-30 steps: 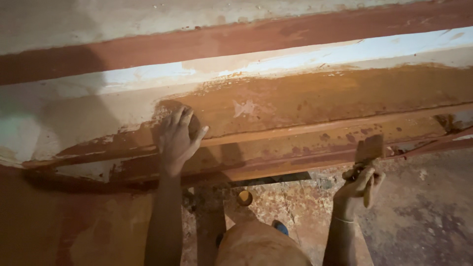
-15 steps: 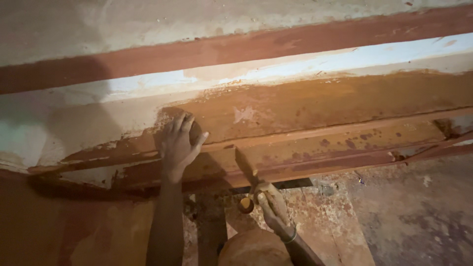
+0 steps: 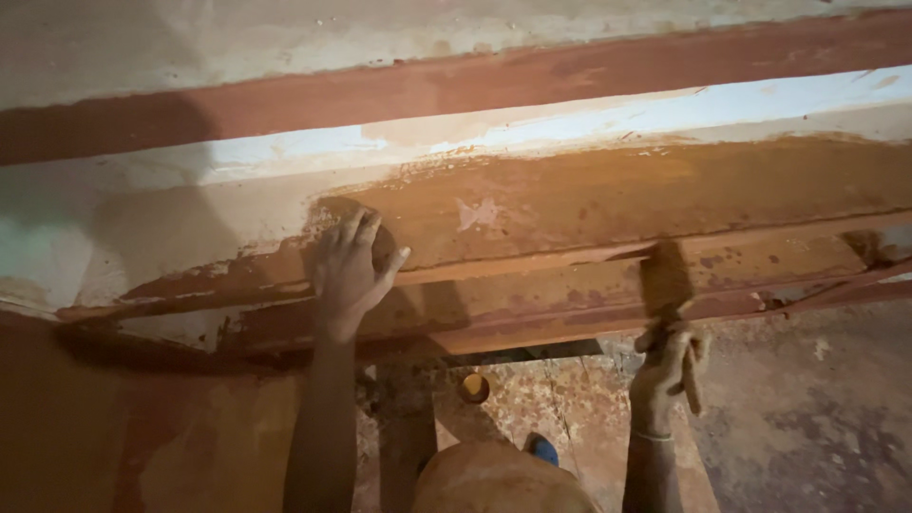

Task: The person paints a horizontal wooden beam with brown paint using a brush. They repeatedly dip the brush into a small container and apply paint in long strokes along the beam's length.

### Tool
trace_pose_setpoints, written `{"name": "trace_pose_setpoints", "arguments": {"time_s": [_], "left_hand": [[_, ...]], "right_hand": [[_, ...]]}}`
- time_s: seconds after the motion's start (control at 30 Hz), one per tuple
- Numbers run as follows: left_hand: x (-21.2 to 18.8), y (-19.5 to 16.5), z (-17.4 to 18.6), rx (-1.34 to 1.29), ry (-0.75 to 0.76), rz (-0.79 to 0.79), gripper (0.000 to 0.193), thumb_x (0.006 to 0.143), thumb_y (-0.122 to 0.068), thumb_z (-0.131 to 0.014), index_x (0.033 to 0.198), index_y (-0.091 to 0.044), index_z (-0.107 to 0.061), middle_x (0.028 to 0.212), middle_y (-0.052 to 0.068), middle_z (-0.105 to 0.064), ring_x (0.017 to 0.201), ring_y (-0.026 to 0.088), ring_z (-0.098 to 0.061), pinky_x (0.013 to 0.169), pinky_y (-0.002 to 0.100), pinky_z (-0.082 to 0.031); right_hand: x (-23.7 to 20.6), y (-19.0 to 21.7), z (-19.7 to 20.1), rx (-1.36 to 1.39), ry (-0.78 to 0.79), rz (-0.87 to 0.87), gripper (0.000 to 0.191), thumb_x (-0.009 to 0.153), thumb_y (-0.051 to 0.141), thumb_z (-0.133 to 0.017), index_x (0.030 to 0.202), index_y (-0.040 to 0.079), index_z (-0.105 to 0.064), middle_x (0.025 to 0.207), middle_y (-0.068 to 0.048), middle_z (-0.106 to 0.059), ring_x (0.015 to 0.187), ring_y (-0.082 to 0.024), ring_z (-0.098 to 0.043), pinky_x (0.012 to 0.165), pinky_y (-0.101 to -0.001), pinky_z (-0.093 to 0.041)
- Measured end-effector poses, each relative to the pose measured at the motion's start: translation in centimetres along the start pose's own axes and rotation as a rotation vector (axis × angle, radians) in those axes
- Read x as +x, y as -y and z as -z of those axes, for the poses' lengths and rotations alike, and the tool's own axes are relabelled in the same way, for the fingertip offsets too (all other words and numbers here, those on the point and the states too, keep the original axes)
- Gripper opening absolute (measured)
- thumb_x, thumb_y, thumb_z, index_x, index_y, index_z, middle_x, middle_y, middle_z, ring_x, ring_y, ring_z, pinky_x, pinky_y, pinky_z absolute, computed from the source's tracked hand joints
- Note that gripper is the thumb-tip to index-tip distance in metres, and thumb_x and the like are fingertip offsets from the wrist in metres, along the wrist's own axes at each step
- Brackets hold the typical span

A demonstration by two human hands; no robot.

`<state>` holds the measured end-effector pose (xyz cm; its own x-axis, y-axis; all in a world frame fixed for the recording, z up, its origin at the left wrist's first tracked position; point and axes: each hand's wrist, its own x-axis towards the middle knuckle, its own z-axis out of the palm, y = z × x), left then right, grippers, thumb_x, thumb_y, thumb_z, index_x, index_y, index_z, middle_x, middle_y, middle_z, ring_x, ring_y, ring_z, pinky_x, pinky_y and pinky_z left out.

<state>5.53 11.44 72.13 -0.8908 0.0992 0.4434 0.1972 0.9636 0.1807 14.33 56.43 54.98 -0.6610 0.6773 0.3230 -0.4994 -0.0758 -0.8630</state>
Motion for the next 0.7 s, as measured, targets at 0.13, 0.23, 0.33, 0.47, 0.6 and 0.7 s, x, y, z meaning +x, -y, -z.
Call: {"name": "trace_pose_setpoints", "arguments": {"time_s": [0.13,0.23,0.33,0.47,0.6,0.7], "left_hand": [[-0.1,0.1,-0.2,-0.003,-0.013,0.011,0.072,0.092,-0.063,-0.066,0.141,-0.010,-0.062,0.151,0.015,-0.051,0.136,0.038,-0.051,0.114,0.053,-0.041],[0.0,0.1,-0.3,-0.015,-0.009,0.012,0.072,0.091,-0.063,-0.067,0.140,-0.010,-0.062,0.151,0.015,-0.051,0.137,0.039,-0.050,0.114,0.054,-0.040],[0.1,0.2,-0.4,0.003,0.005,0.006,0.073,0.091,-0.064,-0.067,0.140,-0.010,-0.062,0.151,0.016,-0.050,0.137,0.039,-0.049,0.114,0.055,-0.039],[0.0,0.3,-0.7,-0.004,0.022,0.025,0.073,0.091,-0.064,-0.065,0.140,-0.010,-0.061,0.151,0.014,-0.050,0.136,0.039,-0.048,0.113,0.055,-0.041],[-0.2,0.6,-1.2,0.018,-0.017,-0.012,0.073,0.092,-0.063,-0.066,0.140,-0.009,-0.061,0.152,0.017,-0.048,0.135,0.041,-0.048,0.110,0.054,-0.041],[-0.3,0.7,-1.4,0.011,-0.052,-0.044,0.073,0.093,-0.063,-0.065,0.141,-0.008,-0.061,0.151,0.017,-0.050,0.137,0.039,-0.050,0.114,0.053,-0.041]], "right_hand": [[-0.1,-0.5,-0.7,-0.114,-0.043,0.082,0.021,0.111,0.027,-0.049,0.119,0.009,-0.059,0.079,-0.003,-0.058,0.052,-0.008,-0.044,0.044,-0.0184,-0.039],[-2.4,-0.8,-2.7,-0.421,0.084,0.190,0.022,0.111,0.027,-0.049,0.119,0.009,-0.059,0.078,-0.003,-0.058,0.052,-0.008,-0.044,0.044,-0.0183,-0.038],[-5.9,-0.5,-5.7,-0.690,0.255,0.224,0.022,0.111,0.027,-0.048,0.119,0.009,-0.059,0.078,-0.003,-0.058,0.052,-0.008,-0.044,0.043,-0.0181,-0.038],[-10.6,1.2,-9.8,-0.117,0.507,0.243,0.016,0.118,0.025,-0.050,0.112,0.015,-0.061,0.084,0.000,-0.063,0.063,-0.008,-0.054,0.054,-0.0191,-0.051],[-12.7,3.1,-10.9,0.136,0.750,-0.043,0.012,0.114,0.021,-0.054,0.114,0.010,-0.056,0.085,-0.003,-0.057,0.069,-0.011,-0.051,0.060,-0.0217,-0.045],[-12.2,3.0,-9.8,0.221,0.832,-0.065,0.013,0.114,0.018,-0.053,0.117,0.008,-0.060,0.087,-0.005,-0.061,0.071,-0.011,-0.056,0.066,-0.0244,-0.050]]}}
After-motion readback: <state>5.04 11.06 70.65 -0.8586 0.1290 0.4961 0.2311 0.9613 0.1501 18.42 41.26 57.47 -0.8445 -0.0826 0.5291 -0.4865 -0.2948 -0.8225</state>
